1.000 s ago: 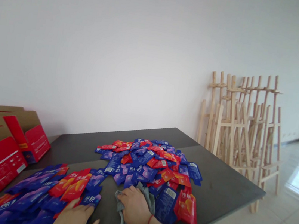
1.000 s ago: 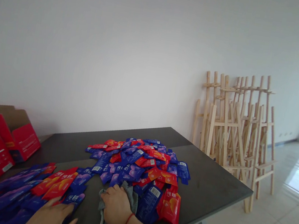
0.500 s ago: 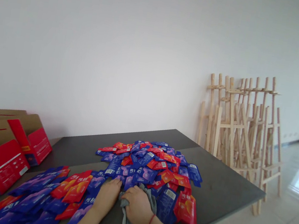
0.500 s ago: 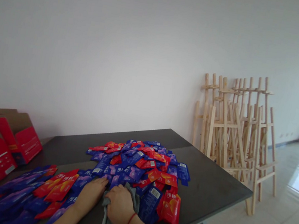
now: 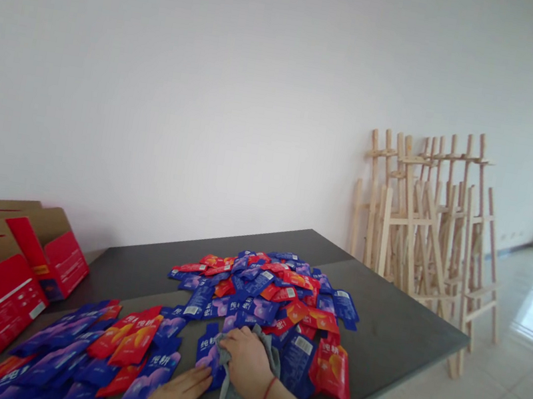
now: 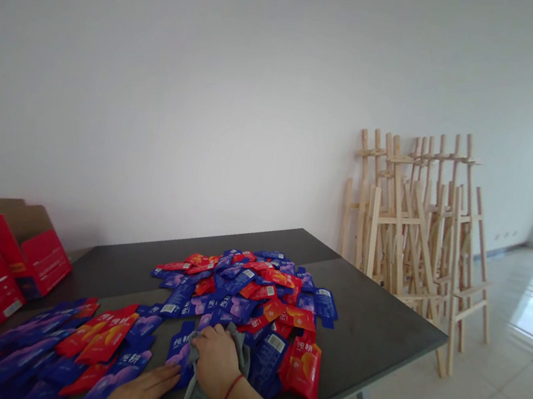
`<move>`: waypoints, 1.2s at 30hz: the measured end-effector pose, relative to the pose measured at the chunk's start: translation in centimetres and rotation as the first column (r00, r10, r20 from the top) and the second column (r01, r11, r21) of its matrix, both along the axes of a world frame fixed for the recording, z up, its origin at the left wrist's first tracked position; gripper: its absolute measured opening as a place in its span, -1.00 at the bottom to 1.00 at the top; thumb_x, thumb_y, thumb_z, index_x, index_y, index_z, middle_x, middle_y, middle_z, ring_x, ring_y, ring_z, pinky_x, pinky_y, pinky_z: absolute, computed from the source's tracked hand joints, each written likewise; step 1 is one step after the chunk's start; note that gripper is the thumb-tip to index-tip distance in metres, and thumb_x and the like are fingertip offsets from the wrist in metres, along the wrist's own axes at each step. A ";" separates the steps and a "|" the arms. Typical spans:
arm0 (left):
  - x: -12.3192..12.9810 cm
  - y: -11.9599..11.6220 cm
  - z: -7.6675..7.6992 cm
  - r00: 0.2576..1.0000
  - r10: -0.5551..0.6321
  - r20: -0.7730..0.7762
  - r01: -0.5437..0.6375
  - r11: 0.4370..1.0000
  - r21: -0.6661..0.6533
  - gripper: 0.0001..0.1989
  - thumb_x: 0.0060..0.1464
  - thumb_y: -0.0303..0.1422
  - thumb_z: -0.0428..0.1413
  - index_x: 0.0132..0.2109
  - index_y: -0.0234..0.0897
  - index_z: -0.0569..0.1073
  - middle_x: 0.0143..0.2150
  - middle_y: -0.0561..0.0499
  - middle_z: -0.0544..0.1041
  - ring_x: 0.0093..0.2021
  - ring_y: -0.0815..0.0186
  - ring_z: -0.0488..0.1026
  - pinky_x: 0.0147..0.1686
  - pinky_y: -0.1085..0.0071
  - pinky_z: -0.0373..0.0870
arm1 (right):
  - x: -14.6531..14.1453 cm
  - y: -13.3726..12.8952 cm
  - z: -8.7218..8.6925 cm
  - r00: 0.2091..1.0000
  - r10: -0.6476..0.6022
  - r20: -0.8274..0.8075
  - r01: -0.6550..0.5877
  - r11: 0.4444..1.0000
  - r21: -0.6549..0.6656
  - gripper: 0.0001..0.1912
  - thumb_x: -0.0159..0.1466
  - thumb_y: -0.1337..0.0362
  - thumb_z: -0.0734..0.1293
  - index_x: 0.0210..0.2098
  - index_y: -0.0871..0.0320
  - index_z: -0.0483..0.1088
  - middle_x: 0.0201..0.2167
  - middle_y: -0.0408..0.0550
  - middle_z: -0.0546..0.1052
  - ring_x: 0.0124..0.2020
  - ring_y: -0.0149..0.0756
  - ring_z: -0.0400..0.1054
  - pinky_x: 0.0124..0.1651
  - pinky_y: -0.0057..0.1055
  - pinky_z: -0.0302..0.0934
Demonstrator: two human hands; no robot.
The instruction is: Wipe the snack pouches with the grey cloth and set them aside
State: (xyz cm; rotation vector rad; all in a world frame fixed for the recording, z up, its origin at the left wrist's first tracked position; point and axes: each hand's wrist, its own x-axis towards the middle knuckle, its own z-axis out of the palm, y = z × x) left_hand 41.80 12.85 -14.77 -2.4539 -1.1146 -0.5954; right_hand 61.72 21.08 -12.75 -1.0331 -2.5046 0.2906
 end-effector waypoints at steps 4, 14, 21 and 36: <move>0.4 -1.1 1.3 0.999 -0.029 -0.040 0.031 0.999 0.037 -0.62 0.13 -0.47 0.01 0.06 -0.07 0.46 -0.02 0.11 0.61 -0.04 0.43 0.54 -0.07 0.64 0.44 | 0.0 0.7 0.7 0.999 -0.039 0.027 0.038 0.999 0.031 -0.61 0.19 0.43 0.20 -0.03 0.16 0.44 -0.05 0.04 0.48 -0.06 -0.06 0.26 -0.03 -0.19 0.14; 1.9 -2.2 1.2 0.999 0.037 -0.008 -0.037 0.999 -0.021 -0.73 0.16 -0.53 -0.05 -0.13 -0.16 0.47 -0.27 0.10 0.60 -0.29 0.43 0.53 -0.22 0.60 0.46 | 1.4 -0.4 1.0 0.849 0.493 0.192 -0.519 0.847 0.119 -0.59 0.21 0.36 0.25 0.05 0.05 0.37 0.12 -0.21 0.42 0.07 -0.18 0.19 0.05 -0.24 0.07; 1.7 -2.0 0.8 0.999 0.022 -0.038 -0.022 1.000 0.010 -0.71 0.14 -0.59 -0.05 -0.10 -0.19 0.45 -0.27 0.08 0.60 -0.29 0.40 0.53 -0.23 0.57 0.43 | -1.3 1.1 0.8 0.948 0.194 0.253 -0.241 0.955 0.171 -0.69 0.24 0.34 0.24 -0.03 0.11 0.41 -0.02 -0.02 0.48 -0.07 -0.08 0.25 -0.15 -0.22 0.17; 1.4 -2.0 -0.9 0.987 0.119 0.108 -0.120 0.993 0.002 -0.80 0.22 -0.48 -0.13 -0.27 -0.18 0.35 -0.37 0.06 0.51 -0.37 0.34 0.51 -0.36 0.46 0.47 | 1.2 0.7 0.8 0.792 0.523 0.315 -0.596 0.775 0.211 -0.59 0.21 0.34 0.25 0.06 0.13 0.36 0.15 -0.18 0.41 -0.01 -0.19 0.22 -0.15 -0.22 0.12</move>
